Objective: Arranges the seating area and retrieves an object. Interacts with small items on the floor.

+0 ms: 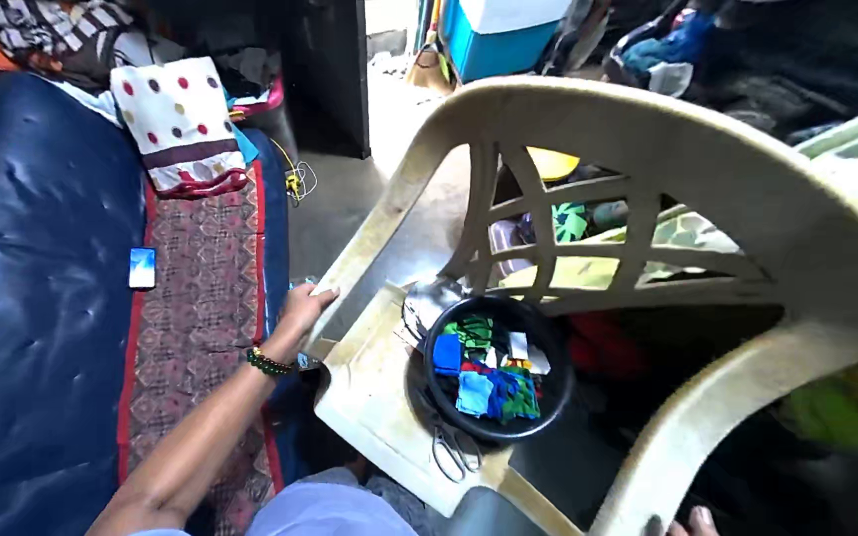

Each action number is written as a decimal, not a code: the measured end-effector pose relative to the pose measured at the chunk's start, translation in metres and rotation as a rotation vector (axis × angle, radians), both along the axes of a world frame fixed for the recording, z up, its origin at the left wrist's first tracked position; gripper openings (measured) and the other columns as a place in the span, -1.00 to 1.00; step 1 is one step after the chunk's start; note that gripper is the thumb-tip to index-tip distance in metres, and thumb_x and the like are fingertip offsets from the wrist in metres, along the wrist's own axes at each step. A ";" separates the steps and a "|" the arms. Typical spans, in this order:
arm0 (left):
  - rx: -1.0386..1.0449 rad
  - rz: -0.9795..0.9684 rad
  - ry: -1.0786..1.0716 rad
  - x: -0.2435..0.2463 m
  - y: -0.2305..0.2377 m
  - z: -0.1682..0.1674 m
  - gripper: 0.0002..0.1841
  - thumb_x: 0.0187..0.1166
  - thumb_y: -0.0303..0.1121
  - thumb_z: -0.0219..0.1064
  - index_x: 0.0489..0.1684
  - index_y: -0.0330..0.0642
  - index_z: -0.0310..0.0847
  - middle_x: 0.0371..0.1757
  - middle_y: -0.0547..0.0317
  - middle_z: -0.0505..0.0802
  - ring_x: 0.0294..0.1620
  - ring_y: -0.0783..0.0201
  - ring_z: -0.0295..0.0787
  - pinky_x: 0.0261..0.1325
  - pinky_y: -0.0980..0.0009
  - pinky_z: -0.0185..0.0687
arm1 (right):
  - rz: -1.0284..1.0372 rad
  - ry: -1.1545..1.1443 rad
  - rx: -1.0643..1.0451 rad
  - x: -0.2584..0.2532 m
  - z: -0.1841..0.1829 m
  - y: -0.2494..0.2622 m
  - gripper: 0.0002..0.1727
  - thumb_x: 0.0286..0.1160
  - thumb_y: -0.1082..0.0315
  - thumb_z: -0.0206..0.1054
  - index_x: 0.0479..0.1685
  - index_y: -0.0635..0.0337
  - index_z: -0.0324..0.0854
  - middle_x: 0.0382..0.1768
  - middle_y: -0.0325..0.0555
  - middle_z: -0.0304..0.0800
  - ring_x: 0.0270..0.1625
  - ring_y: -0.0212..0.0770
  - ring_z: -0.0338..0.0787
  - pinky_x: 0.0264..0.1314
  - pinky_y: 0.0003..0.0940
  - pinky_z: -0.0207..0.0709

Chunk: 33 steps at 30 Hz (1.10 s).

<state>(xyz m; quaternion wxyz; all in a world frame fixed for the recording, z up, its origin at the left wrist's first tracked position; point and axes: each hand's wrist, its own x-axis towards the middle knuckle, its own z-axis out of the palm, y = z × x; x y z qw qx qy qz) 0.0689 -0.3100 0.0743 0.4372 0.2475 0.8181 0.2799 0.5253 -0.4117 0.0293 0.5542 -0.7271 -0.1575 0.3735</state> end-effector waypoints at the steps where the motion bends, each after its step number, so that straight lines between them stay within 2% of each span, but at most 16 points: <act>1: 0.032 0.051 -0.012 -0.009 0.007 0.001 -0.63 0.69 -0.21 0.36 0.18 -0.39 0.64 0.00 -0.22 0.80 -0.07 0.04 0.75 0.12 0.04 0.63 | 0.003 0.018 0.005 -0.014 0.008 0.024 -0.56 0.91 0.09 -0.21 -0.47 -0.12 0.35 -0.77 -0.66 0.37 -0.68 -0.70 0.48 -0.46 -0.69 0.53; 3: 0.083 0.139 -0.049 -0.025 0.022 0.006 -0.64 0.69 -0.22 0.36 0.16 -0.40 0.63 -0.05 -0.16 0.80 -0.15 0.13 0.72 0.04 0.14 0.65 | 0.047 0.031 -0.029 -0.036 0.019 0.064 -0.57 0.91 0.06 -0.23 -0.39 -0.08 0.36 -0.71 -0.62 0.43 -0.62 -0.70 0.55 -0.44 -0.68 0.56; 7: 0.138 0.304 -0.099 -0.051 0.063 0.010 -0.66 0.68 -0.28 0.36 0.16 -0.42 0.59 -0.06 -0.14 0.78 -0.16 0.19 0.70 0.02 0.22 0.65 | 0.110 0.032 -0.035 -0.057 0.010 0.157 -0.52 0.89 0.01 -0.18 -0.48 -0.06 0.37 -0.73 -0.56 0.44 -0.64 -0.63 0.57 -0.48 -0.61 0.57; 10: 0.164 0.444 -0.103 -0.070 0.100 0.016 -0.69 0.65 -0.31 0.39 0.12 -0.41 0.62 -0.06 -0.13 0.79 -0.15 0.19 0.71 0.01 0.24 0.65 | 0.165 0.039 -0.061 -0.076 0.011 0.228 -0.55 0.86 -0.06 -0.13 -0.32 -0.01 0.45 -0.62 -0.55 0.48 -0.54 -0.62 0.62 -0.38 -0.58 0.61; 12: 0.175 0.500 -0.104 -0.082 0.127 0.020 -0.71 0.65 -0.31 0.38 0.07 -0.40 0.62 -0.08 -0.11 0.78 -0.16 0.21 0.71 -0.01 0.26 0.65 | 0.196 0.021 -0.083 -0.091 0.017 0.276 -0.53 0.86 -0.08 -0.13 -0.30 0.02 0.46 -0.61 -0.51 0.48 -0.54 -0.60 0.61 -0.37 -0.54 0.61; 14: 0.178 0.562 -0.104 -0.095 0.150 0.021 -0.71 0.64 -0.30 0.39 0.05 -0.40 0.62 -0.05 -0.12 0.77 -0.13 0.19 0.70 0.02 0.23 0.64 | 0.252 0.005 -0.081 -0.107 0.024 0.322 -0.53 0.88 -0.06 -0.16 -0.10 0.10 0.48 -0.51 -0.46 0.50 -0.46 -0.58 0.63 -0.29 -0.53 0.62; 17: 0.188 0.665 -0.122 -0.118 0.182 0.016 -0.67 0.64 -0.26 0.39 0.12 -0.38 0.63 0.05 -0.16 0.77 -0.01 0.12 0.70 0.10 0.14 0.62 | 0.320 -0.013 -0.085 -0.133 0.024 0.386 -0.47 0.87 -0.10 -0.18 0.08 0.18 0.49 -0.42 -0.40 0.54 -0.38 -0.55 0.65 -0.22 -0.48 0.62; 18: 0.196 0.701 -0.138 -0.128 0.193 0.014 -0.64 0.63 -0.24 0.39 0.18 -0.37 0.61 0.10 -0.17 0.77 0.04 0.10 0.70 0.13 0.12 0.62 | 0.344 -0.017 -0.087 -0.143 0.023 0.406 -0.46 0.88 -0.10 -0.18 0.09 0.19 0.49 -0.42 -0.39 0.52 -0.38 -0.54 0.63 -0.22 -0.47 0.60; 20: 0.212 0.787 -0.176 -0.147 0.218 0.008 -0.56 0.63 -0.20 0.38 0.32 -0.35 0.56 0.19 -0.17 0.75 0.14 0.07 0.71 0.18 0.07 0.63 | 0.364 -0.033 -0.099 -0.168 0.020 0.448 -0.45 0.86 -0.12 -0.16 -0.08 0.17 0.52 -0.52 -0.40 0.52 -0.46 -0.52 0.63 -0.30 -0.45 0.61; 22: 0.211 0.855 -0.202 -0.169 0.244 0.001 -0.52 0.64 -0.17 0.33 0.39 -0.31 0.52 0.26 -0.16 0.72 0.21 0.06 0.68 0.21 0.05 0.61 | 0.393 -0.030 -0.123 -0.196 0.019 0.484 -0.43 0.86 -0.14 -0.15 -0.06 0.19 0.54 -0.49 -0.37 0.58 -0.43 -0.51 0.66 -0.28 -0.44 0.62; 25: 0.218 0.884 -0.234 -0.208 0.286 -0.010 -0.50 0.71 -0.14 0.23 0.50 -0.25 0.47 0.40 -0.13 0.66 0.35 0.07 0.60 0.32 0.03 0.54 | 0.463 -0.068 -0.148 -0.238 0.012 0.549 -0.34 0.86 -0.16 -0.17 0.15 0.32 0.53 -0.32 -0.24 0.63 -0.33 -0.46 0.66 -0.18 -0.34 0.62; 27: 0.215 0.901 -0.237 -0.233 0.314 -0.017 -0.51 0.71 -0.13 0.22 0.51 -0.23 0.46 0.42 -0.12 0.65 0.38 0.07 0.58 0.33 0.02 0.53 | 0.479 -0.093 -0.172 -0.270 0.002 0.592 -0.31 0.84 -0.18 -0.16 0.07 0.35 0.56 -0.35 -0.20 0.65 -0.35 -0.43 0.66 -0.20 -0.32 0.62; 30: 0.211 0.913 -0.225 -0.269 0.354 -0.034 -0.45 0.69 -0.09 0.23 0.56 -0.22 0.43 0.51 -0.14 0.60 0.48 0.02 0.52 0.42 -0.06 0.46 | 0.558 -0.133 -0.211 -0.315 -0.013 0.662 -0.24 0.82 -0.22 -0.16 0.15 0.42 0.56 -0.18 -0.01 0.70 -0.19 -0.30 0.69 -0.04 -0.19 0.61; 33: 0.202 0.927 -0.220 -0.303 0.390 -0.050 -0.40 0.64 -0.02 0.27 0.57 -0.19 0.43 0.51 -0.12 0.61 0.48 0.01 0.54 0.41 -0.08 0.48 | 0.661 -0.178 -0.224 -0.352 -0.026 0.727 -0.21 0.83 -0.21 -0.15 0.46 0.44 0.44 0.25 0.23 0.65 0.19 -0.13 0.68 0.31 -0.06 0.53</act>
